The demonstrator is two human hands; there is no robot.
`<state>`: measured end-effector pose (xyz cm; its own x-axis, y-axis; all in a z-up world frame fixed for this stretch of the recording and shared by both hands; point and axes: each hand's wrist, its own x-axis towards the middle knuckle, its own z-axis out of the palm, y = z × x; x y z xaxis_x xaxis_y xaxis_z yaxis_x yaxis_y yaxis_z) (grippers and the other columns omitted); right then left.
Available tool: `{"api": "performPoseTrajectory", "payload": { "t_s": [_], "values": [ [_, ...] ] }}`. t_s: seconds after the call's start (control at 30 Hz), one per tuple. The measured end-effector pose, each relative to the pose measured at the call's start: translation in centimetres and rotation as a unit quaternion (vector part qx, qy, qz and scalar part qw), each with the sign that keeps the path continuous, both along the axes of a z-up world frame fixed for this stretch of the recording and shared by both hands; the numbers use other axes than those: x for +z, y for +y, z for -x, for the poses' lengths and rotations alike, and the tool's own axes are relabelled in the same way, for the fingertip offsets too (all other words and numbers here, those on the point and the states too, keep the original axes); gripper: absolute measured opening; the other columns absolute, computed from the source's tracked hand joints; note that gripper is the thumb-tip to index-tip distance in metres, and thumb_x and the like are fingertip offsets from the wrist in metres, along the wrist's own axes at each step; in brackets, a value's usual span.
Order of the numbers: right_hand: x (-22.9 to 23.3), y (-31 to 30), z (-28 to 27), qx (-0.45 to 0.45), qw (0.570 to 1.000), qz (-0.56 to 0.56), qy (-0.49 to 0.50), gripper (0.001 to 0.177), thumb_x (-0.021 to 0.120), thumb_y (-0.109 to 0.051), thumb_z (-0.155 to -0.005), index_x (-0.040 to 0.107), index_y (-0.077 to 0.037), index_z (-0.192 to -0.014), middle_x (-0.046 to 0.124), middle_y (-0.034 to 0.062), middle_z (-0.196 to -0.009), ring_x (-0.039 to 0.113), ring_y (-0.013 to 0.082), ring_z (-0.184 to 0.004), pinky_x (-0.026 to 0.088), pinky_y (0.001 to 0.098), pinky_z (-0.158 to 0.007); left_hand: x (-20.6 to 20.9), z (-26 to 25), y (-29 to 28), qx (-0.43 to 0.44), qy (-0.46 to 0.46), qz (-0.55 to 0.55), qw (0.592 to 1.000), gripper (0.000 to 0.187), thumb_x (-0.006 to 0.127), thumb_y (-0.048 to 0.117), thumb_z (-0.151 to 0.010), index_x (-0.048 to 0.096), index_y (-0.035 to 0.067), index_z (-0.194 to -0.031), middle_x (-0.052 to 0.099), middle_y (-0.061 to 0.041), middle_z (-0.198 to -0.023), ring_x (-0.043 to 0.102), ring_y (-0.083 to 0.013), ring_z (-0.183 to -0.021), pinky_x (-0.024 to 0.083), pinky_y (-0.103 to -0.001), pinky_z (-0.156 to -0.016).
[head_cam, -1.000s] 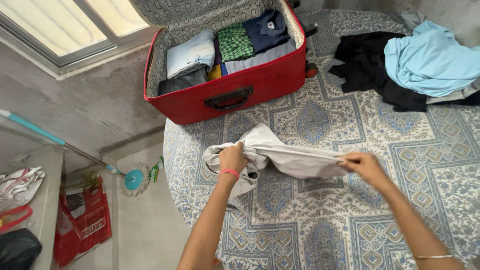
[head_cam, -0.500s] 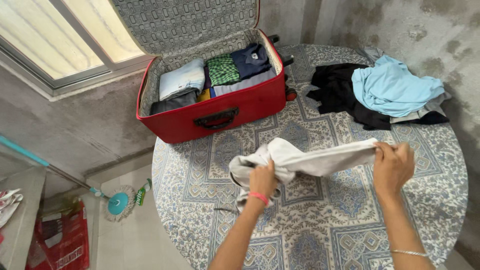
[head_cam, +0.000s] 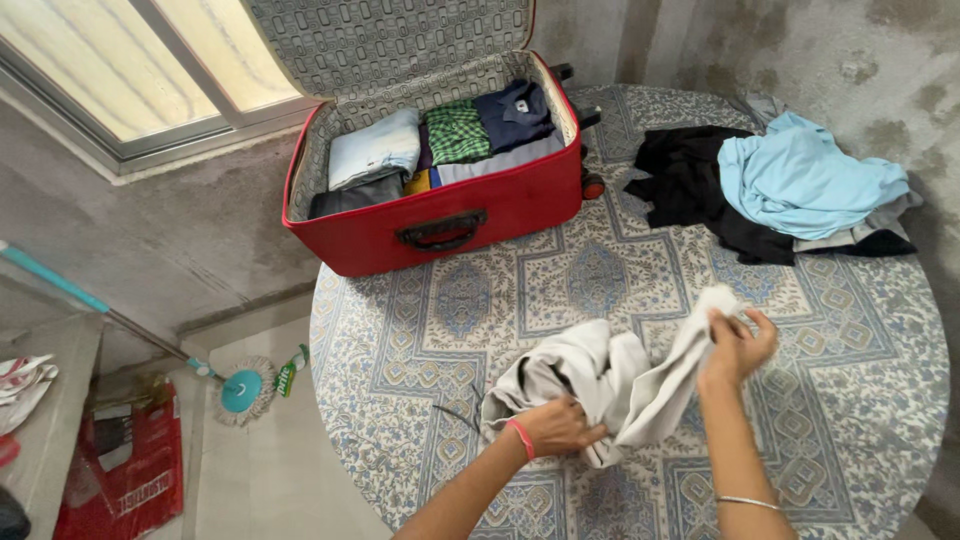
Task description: The person folds a pair of black pants and a pair of white pants by hand on a bed and places them into an open red suitcase already containing other folded clothes.
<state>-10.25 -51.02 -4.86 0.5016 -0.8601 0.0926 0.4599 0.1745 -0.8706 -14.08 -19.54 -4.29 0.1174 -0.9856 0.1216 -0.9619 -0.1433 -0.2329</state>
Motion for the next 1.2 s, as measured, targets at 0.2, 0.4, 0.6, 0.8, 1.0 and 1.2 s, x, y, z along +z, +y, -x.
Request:
{"api": "performPoseTrajectory", "payload": {
  "t_s": [0.2, 0.4, 0.6, 0.8, 1.0, 1.2],
  "values": [
    [5.5, 14.4, -7.7, 0.396, 0.874, 0.221, 0.172, 0.046, 0.079, 0.0, -0.081, 0.072, -0.003, -0.127, 0.067, 0.0022, -0.092, 0.058, 0.0087, -0.074, 0.047, 0.025, -0.062, 5.3, -1.5, -0.6, 0.031, 0.037, 0.066, 0.997, 0.031, 0.057, 0.022, -0.101, 0.06, 0.013, -0.13, 0.066, -0.003, -0.07, 0.07, -0.0233, -0.069, 0.053, -0.037, -0.058],
    [3.9, 19.8, -7.1, 0.503, 0.809, 0.227, 0.202, 0.028, 0.071, 0.0, -0.086, 0.078, 0.001, -0.113, 0.079, 0.0011, -0.095, 0.067, 0.0065, -0.08, 0.055, 0.0222, -0.069, 10.6, -6.8, 8.8, 0.087, 0.139, 0.219, 0.962, 0.027, 0.061, 0.031, -0.101, 0.062, 0.009, -0.116, 0.068, -0.01, -0.085, 0.07, -0.0272, -0.084, 0.056, -0.041, -0.077],
    [2.2, 26.2, -4.4, 0.542, 0.826, 0.098, 0.118, 0.013, 0.069, 0.0, -0.092, 0.075, 0.006, -0.101, 0.072, 0.0015, -0.096, 0.061, 0.0072, -0.086, 0.051, 0.0237, -0.072, 10.6, -8.4, 13.1, 0.163, 0.162, 0.375, 0.898, 0.015, 0.061, 0.023, -0.101, 0.062, 0.008, -0.102, 0.066, -0.011, -0.095, 0.068, -0.0299, -0.086, 0.054, -0.041, -0.078],
    [3.1, 31.6, -2.6, 0.437, 0.887, -0.028, 0.143, 0.017, 0.07, -0.002, -0.092, 0.076, 0.003, -0.107, 0.076, 0.0057, -0.097, 0.068, 0.0102, -0.086, 0.055, 0.0238, -0.076, 12.6, -8.6, 15.4, 0.2, 0.171, 0.514, 0.817, 0.016, 0.055, 0.018, -0.101, 0.062, 0.005, -0.108, 0.063, -0.014, -0.103, 0.063, -0.0354, -0.093, 0.053, -0.043, -0.079],
    [2.0, 32.5, -3.9, 0.418, 0.887, 0.056, 0.189, 0.02, 0.071, -0.003, -0.092, 0.077, 0.006, -0.109, 0.078, 0.0062, -0.098, 0.069, 0.0105, -0.088, 0.056, 0.0244, -0.078, 11.4, -10.7, 17.2, 0.198, 0.189, 0.441, 0.854, 0.019, 0.055, 0.022, -0.101, 0.066, 0.006, -0.099, 0.067, -0.011, -0.097, 0.064, -0.0318, -0.09, 0.054, -0.043, -0.077],
    [5.5, 32.7, -1.6, 0.287, 0.893, 0.303, 0.167, 0.039, 0.073, -0.01, -0.087, 0.069, -0.003, -0.125, 0.074, 0.0069, -0.12, 0.069, 0.0182, -0.109, 0.054, 0.0292, -0.094, 5.3, -16.5, 17.0, 0.325, 0.182, 0.306, 0.876, 0.044, 0.055, 0.036, -0.103, 0.07, 0.007, -0.074, 0.071, -0.016, -0.076, 0.07, -0.0342, -0.069, 0.055, -0.047, -0.061]
  ]
}}
